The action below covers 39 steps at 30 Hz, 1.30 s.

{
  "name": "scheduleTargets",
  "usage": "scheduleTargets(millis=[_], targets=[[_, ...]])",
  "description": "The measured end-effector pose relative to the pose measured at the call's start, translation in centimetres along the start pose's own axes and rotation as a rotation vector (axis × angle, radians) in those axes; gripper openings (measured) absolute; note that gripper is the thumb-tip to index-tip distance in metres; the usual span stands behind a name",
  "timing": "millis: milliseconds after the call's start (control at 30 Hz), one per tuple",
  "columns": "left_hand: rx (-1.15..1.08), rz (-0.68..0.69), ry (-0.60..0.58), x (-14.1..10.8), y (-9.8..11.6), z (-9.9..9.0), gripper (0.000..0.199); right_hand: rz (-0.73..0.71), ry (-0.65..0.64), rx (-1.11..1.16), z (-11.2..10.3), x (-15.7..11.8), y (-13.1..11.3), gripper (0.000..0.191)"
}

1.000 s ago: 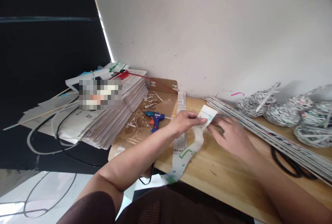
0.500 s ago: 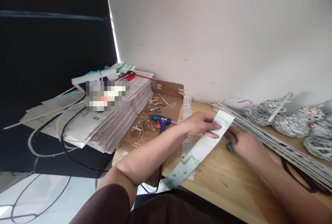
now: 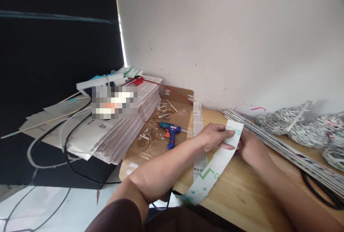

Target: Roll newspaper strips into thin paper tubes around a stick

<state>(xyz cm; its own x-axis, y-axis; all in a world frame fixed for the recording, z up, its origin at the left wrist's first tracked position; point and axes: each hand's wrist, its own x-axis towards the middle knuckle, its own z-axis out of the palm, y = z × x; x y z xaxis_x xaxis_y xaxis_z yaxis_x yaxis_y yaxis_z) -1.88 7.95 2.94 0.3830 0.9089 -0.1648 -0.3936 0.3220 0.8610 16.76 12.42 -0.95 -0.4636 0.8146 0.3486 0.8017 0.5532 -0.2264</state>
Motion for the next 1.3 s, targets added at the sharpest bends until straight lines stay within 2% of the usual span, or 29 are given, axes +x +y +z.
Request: scheduleTargets(millis=[133,233,300,433,500,600,700,733,833,900,933,1000,1067,1100,1200,1300], targets=[[0.032,0.010,0.022,-0.2,0.0,-0.7,0.016,-0.093,0.045,-0.166,0.7,-0.5,0.2,0.028],[0.001,0.037,0.034,-0.3,0.2,-0.5,0.011,-0.147,-0.038,-0.116,0.6,-0.8,0.9,0.026],[-0.015,0.048,0.044,-0.3,0.3,-0.4,0.009,-0.094,-0.088,-0.090,0.3,-0.8,1.0,0.026],[-0.031,0.044,0.050,-0.1,0.3,-0.6,0.010,0.158,-0.106,-0.186,0.1,-0.7,0.1,0.036],[-0.004,0.051,0.076,-0.1,0.3,-0.7,0.013,0.154,-0.121,-0.189,-0.2,-0.6,-0.3,0.039],[0.050,0.065,0.098,-0.2,0.2,-0.8,0.019,0.041,-0.046,-0.102,-1.4,-0.2,-0.9,0.040],[0.055,0.074,0.088,-0.2,0.1,-0.7,0.024,0.113,0.132,0.087,-3.6,0.6,-1.7,0.040],[0.057,0.082,0.091,-0.2,0.0,-0.7,0.024,0.178,0.164,0.227,-4.3,0.9,-2.1,0.038],[0.045,0.105,0.108,-0.1,-0.1,-0.8,0.026,0.347,0.045,0.863,-5.6,1.5,-3.5,0.035],[0.043,0.107,0.105,0.0,-0.2,-0.8,0.028,0.391,0.036,1.091,-5.4,1.6,-4.2,0.037],[0.049,0.107,0.098,0.0,-0.3,-0.9,0.029,0.410,0.037,1.121,-5.0,1.5,-4.4,0.038],[0.068,0.110,0.093,0.1,-0.3,-1.0,0.031,0.453,-0.054,1.103,-3.6,1.2,-4.3,0.031],[0.089,0.112,0.100,0.1,-0.4,-1.1,0.031,0.446,-0.139,0.981,-2.3,0.8,-3.9,0.025],[0.101,0.109,0.109,0.1,-0.4,-1.2,0.031,0.415,-0.136,0.883,-1.8,0.6,-3.7,0.024],[0.139,0.105,0.144,0.2,-0.5,-1.3,0.032,0.318,-0.007,0.670,-1.2,0.4,-3.4,0.020],[0.185,0.104,0.152,0.2,-0.5,-1.3,0.035,0.338,0.018,0.854,-1.8,0.3,-3.5,0.026]])
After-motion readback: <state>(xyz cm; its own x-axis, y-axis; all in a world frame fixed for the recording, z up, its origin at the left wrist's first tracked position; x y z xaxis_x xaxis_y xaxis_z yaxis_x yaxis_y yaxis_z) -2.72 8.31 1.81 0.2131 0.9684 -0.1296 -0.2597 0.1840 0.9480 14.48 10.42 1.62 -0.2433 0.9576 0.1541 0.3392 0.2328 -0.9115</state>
